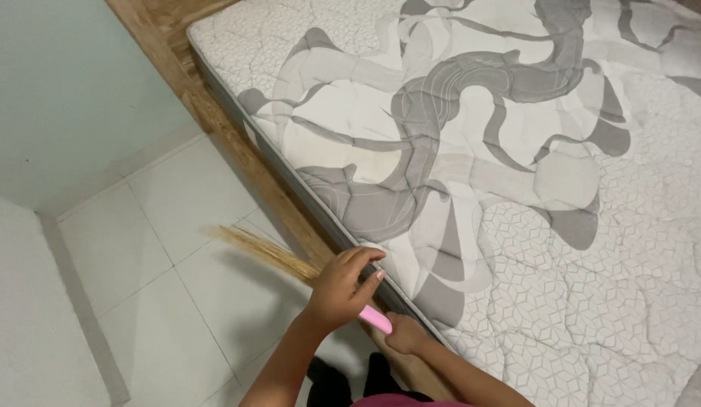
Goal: Sweeping debris off a mattress using a hand broom and organizing goggles.
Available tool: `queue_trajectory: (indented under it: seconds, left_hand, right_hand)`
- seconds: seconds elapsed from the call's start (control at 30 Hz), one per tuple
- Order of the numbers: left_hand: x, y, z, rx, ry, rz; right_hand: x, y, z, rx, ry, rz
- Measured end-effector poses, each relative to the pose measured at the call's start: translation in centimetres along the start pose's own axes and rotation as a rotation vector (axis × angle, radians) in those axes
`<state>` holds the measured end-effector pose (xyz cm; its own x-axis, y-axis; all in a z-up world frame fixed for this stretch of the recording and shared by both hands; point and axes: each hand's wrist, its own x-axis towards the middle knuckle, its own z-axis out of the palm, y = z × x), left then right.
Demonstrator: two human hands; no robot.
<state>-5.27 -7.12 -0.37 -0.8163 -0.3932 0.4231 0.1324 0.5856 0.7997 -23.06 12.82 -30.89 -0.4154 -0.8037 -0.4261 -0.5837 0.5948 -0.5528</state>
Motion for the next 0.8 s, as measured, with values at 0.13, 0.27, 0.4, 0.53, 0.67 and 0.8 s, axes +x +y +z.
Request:
queue_trajectory:
  seconds: [0.13, 0.27, 0.4, 0.53, 0.67, 0.8]
  left_hand:
    - [2.4, -2.4, -1.7, -0.028, -0.067, -0.014]
    - [3.7, -5.9, -4.6, -0.058, -0.112, 0.002]
    - [6.1, -9.5, -8.8, -0.071, -0.147, -0.025]
    - [7.9, -12.7, -12.8, -0.071, -0.172, -0.040]
    - [9.7, -15.4, -15.7, -0.056, -0.160, 0.023]
    - [11.5, -15.6, -18.2, -0.125, -0.194, -0.107]
  right_hand:
    - [2.3, 3.2, -6.7, 0.127, 0.229, -0.047]
    - [2.5, 9.9, -17.3, 0.553, 0.701, 0.459]
    - [9.9, 19.2, -18.4, 1.055, 0.972, 0.648]
    - [20.1, 14.2, -7.6, 0.517, 0.629, 0.632]
    - [24.7, -0.5, 2.4, 0.104, 0.279, 0.307]
    - [23.3, -8.0, 1.2, 0.230, 0.173, 0.193]
